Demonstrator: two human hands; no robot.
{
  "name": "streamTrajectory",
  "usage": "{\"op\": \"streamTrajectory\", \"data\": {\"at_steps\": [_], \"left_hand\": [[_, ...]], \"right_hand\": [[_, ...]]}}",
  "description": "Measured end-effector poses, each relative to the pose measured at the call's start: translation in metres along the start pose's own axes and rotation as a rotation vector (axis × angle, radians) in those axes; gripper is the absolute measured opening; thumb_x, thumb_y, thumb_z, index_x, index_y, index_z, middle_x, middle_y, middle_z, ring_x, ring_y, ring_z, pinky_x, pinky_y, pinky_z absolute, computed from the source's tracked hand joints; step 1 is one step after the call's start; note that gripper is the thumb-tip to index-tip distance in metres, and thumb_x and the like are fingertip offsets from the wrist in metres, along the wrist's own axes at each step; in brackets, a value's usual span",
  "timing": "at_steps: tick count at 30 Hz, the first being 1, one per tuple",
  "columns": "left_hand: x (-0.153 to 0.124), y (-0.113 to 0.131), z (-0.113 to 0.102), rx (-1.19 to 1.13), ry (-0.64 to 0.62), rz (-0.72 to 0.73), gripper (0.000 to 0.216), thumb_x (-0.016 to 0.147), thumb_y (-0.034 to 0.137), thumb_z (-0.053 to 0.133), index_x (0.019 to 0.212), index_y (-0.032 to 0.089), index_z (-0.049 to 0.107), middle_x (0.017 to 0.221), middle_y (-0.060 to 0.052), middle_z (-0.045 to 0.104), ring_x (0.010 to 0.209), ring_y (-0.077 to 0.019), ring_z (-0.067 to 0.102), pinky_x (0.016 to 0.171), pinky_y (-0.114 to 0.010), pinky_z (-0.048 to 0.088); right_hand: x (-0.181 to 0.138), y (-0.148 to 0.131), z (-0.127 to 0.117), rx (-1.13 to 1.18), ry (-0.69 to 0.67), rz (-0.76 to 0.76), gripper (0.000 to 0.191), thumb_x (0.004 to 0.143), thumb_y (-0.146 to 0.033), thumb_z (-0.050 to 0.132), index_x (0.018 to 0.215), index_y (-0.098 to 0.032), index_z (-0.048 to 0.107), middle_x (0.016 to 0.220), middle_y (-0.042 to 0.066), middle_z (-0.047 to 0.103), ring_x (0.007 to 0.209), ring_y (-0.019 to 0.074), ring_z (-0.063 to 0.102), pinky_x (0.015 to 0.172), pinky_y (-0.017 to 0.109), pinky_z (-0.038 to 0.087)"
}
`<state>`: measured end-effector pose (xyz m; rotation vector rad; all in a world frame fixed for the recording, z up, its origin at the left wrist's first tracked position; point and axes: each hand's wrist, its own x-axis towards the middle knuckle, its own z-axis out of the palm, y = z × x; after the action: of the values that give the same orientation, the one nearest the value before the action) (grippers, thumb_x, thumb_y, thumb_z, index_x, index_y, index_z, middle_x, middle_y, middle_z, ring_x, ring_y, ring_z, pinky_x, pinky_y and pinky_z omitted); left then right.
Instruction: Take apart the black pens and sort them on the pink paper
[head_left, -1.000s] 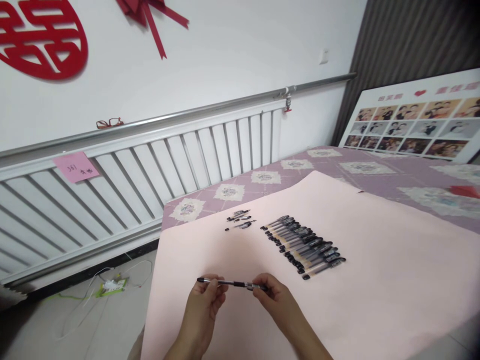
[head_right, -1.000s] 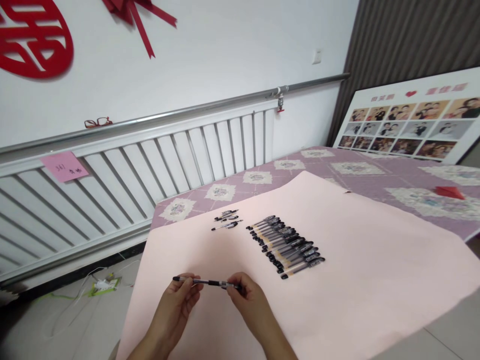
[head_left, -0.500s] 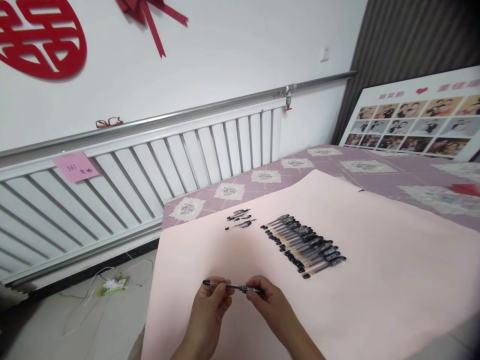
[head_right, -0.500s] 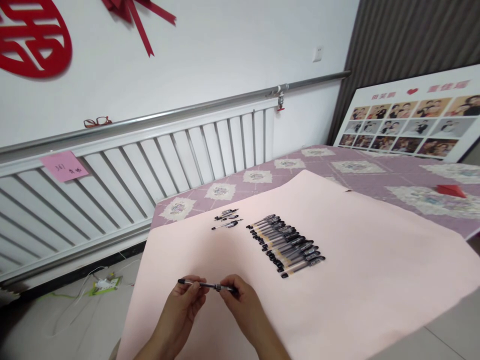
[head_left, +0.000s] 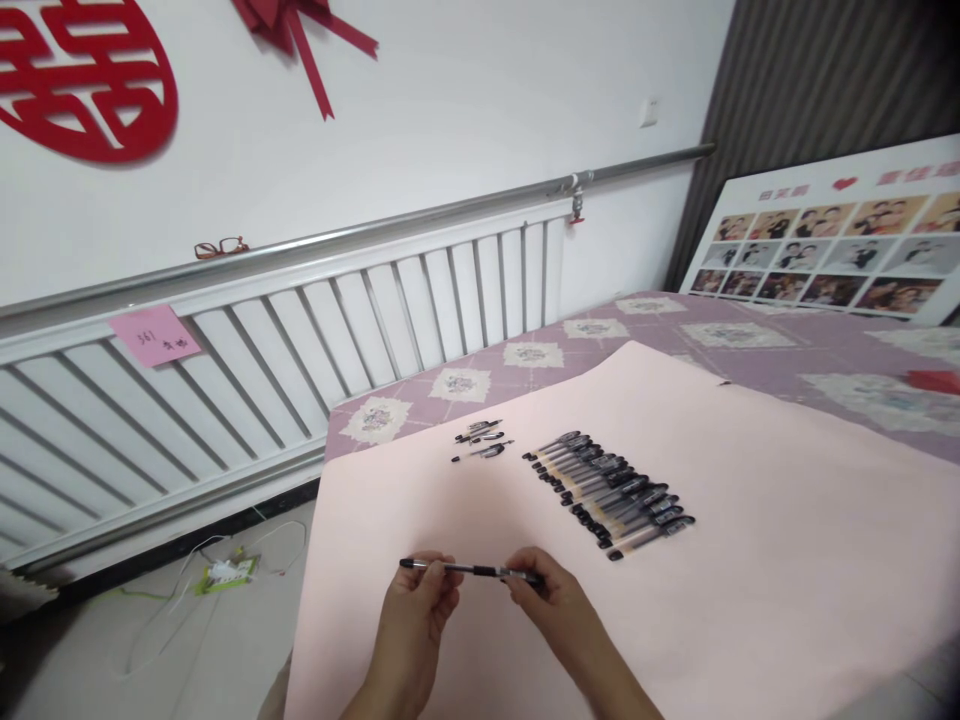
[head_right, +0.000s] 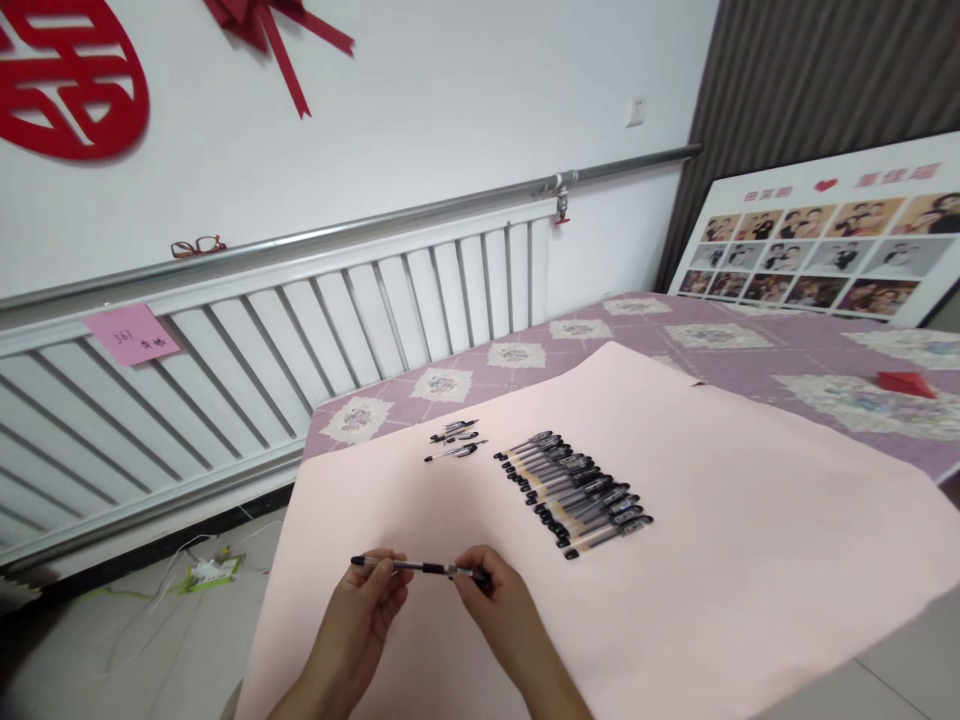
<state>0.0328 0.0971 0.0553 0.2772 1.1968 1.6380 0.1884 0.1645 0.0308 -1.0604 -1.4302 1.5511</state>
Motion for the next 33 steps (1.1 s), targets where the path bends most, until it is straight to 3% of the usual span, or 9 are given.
{"op": "streamTrajectory", "data": {"at_steps": [5,9,14,18,21,24,33], "left_hand": [[0.005,0.004,-0.004,-0.028,0.054,-0.025,0.013,0.071,0.019,0.066,0.082,0.017,0.059,0.083,-0.004,0.066,0.072,-0.0129,0.065,0.062,-0.021,0.05],[0.002,0.003,-0.002,-0.079,0.037,-0.053,0.015,0.07,0.017,0.067,0.082,0.017,0.059,0.084,-0.004,0.067,0.073,-0.0135,0.066,0.062,-0.021,0.051],[0.0,-0.001,0.004,-0.142,0.059,-0.088,0.012,0.072,0.011,0.063,0.081,0.017,0.059,0.081,-0.002,0.068,0.071,-0.0126,0.067,0.06,-0.019,0.052],[0.001,-0.004,0.006,-0.186,0.082,-0.098,0.011,0.073,0.01,0.062,0.081,0.017,0.058,0.078,-0.003,0.068,0.072,-0.0129,0.067,0.06,-0.019,0.053],[0.001,-0.007,0.008,-0.203,0.1,-0.1,0.011,0.074,0.009,0.061,0.081,0.016,0.058,0.075,-0.003,0.068,0.071,-0.0126,0.067,0.06,-0.018,0.053],[-0.002,-0.011,0.01,-0.193,0.095,-0.114,0.011,0.073,0.009,0.062,0.081,0.016,0.058,0.075,-0.003,0.067,0.071,-0.0125,0.067,0.06,-0.018,0.053],[-0.008,-0.019,0.011,-0.159,0.072,-0.114,0.009,0.074,0.007,0.06,0.076,0.016,0.058,0.076,-0.002,0.066,0.071,-0.0122,0.066,0.062,-0.019,0.053]], "right_hand": [[0.001,0.002,-0.009,0.259,0.091,0.064,0.017,0.067,-0.035,0.064,0.072,-0.02,0.057,0.061,-0.005,0.05,0.055,0.0098,0.047,0.058,0.024,0.043],[-0.001,0.003,-0.003,0.507,0.044,0.1,0.031,0.073,-0.041,0.059,0.056,-0.019,0.046,0.052,-0.006,0.044,0.048,0.0076,0.042,0.052,0.023,0.041],[-0.002,0.004,0.008,0.635,-0.002,0.232,0.032,0.071,-0.042,0.06,0.057,-0.02,0.043,0.05,-0.008,0.04,0.044,0.006,0.037,0.044,0.019,0.037],[-0.002,0.002,0.017,0.658,-0.045,0.339,0.027,0.069,-0.041,0.063,0.063,-0.02,0.046,0.053,-0.008,0.045,0.044,0.0049,0.04,0.041,0.016,0.035],[-0.004,-0.002,0.025,0.667,-0.032,0.292,0.023,0.066,-0.035,0.066,0.078,-0.022,0.051,0.048,-0.012,0.035,0.036,0.0018,0.025,0.034,0.013,0.019],[-0.006,-0.004,0.032,0.622,0.025,0.223,0.036,0.062,-0.032,0.068,0.094,-0.022,0.053,0.048,-0.013,0.034,0.035,0.0008,0.018,0.033,0.014,0.013],[-0.006,0.0,0.035,0.476,0.086,0.149,0.027,0.06,-0.038,0.067,0.077,-0.02,0.057,0.041,-0.012,0.036,0.034,0.0028,0.023,0.035,0.017,0.013]]}}
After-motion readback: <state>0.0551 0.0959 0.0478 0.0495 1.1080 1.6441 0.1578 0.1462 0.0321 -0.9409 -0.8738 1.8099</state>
